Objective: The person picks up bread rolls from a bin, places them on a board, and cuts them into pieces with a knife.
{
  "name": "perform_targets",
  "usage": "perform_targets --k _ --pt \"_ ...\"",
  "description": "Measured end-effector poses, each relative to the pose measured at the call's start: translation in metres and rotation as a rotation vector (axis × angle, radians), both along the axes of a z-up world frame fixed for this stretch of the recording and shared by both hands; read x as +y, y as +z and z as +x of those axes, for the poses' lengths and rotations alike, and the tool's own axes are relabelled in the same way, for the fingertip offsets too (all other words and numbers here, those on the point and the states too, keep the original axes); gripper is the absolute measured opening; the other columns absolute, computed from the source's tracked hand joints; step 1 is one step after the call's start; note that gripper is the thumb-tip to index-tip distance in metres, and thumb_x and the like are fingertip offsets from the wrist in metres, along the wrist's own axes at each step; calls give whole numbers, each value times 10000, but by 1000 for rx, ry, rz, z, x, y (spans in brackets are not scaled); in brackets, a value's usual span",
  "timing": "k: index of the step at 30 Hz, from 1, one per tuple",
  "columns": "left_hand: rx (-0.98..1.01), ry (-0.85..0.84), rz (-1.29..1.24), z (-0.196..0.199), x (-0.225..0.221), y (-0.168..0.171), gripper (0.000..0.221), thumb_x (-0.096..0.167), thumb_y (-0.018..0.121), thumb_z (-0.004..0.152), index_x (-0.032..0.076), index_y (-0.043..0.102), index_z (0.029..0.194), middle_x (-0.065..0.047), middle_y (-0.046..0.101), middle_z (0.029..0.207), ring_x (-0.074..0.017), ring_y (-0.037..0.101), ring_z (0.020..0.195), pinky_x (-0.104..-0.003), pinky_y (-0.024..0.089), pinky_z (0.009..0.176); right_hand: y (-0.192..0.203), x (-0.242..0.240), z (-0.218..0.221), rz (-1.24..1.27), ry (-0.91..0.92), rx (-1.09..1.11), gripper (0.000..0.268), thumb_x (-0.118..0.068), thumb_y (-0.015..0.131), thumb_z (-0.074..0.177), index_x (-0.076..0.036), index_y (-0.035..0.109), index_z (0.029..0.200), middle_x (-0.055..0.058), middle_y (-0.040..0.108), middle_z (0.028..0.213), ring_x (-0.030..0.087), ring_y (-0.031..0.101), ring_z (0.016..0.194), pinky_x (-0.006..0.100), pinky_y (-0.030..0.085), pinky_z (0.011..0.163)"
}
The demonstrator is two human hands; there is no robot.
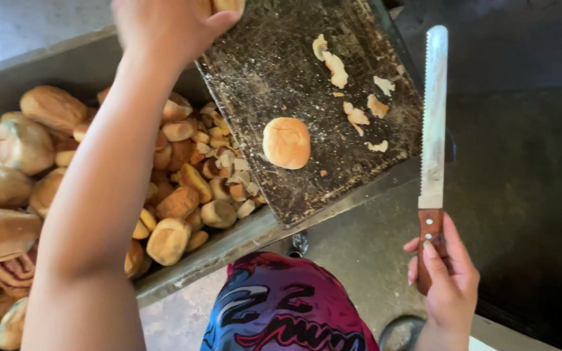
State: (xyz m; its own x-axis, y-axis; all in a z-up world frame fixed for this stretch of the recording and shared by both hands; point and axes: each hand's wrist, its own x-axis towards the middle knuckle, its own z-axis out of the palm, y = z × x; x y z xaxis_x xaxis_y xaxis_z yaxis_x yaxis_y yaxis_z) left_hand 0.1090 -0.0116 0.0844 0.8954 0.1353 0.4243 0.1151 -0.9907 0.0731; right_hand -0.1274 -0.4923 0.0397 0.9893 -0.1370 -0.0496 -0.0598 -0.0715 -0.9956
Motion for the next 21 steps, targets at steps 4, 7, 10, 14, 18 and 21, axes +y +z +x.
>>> perform_targets --k 4,7,10,14,18,21 --pt "63 49 -20 -83 26 20 360 490 737 975 140 795 912 -112 740 811 -318 716 786 -480 562 719 -5 1 7 45 -21 -68 582 -11 515 1031 -6 432 1607 167 645 1205 182 630 864 296 483 578" --pt "602 -16 117 -82 29 -25 344 451 702 915 142 807 1025 -135 755 1000 -356 719 947 -511 580 738 1 9 12 68 -3 -116 567 -4 496 1064 5 425 1626 161 627 1292 200 636 918 306 484 587" --pt "758 -175 366 -73 20 -123 396 371 651 898 187 739 1237 -118 498 1487 -386 447 1364 -572 438 1003 10 23 15 95 29 -157 571 -2 483 1084 6 418 1651 163 632 1291 197 625 893 304 487 609" --pt "709 -106 498 -52 36 -239 486 401 449 1019 349 494 1500 -97 260 1659 -457 182 1524 -728 117 1161 13 39 6 117 70 -155 591 -11 482 1100 2 419 1688 201 657 1081 181 585 745 300 488 624" --pt "718 -84 573 -34 38 -272 535 404 415 1016 345 430 1548 -119 248 1672 -493 203 1482 -799 140 1085 6 48 -9 46 49 -159 581 3 492 1056 23 421 1631 197 656 1126 181 601 767 297 481 596" --pt "659 -18 612 -35 41 -281 550 426 422 1000 305 458 1535 -124 274 1653 -513 228 1453 -808 170 1039 -1 47 -15 74 15 -86 591 3 501 1041 13 434 1628 196 660 1098 169 586 719 287 476 579"
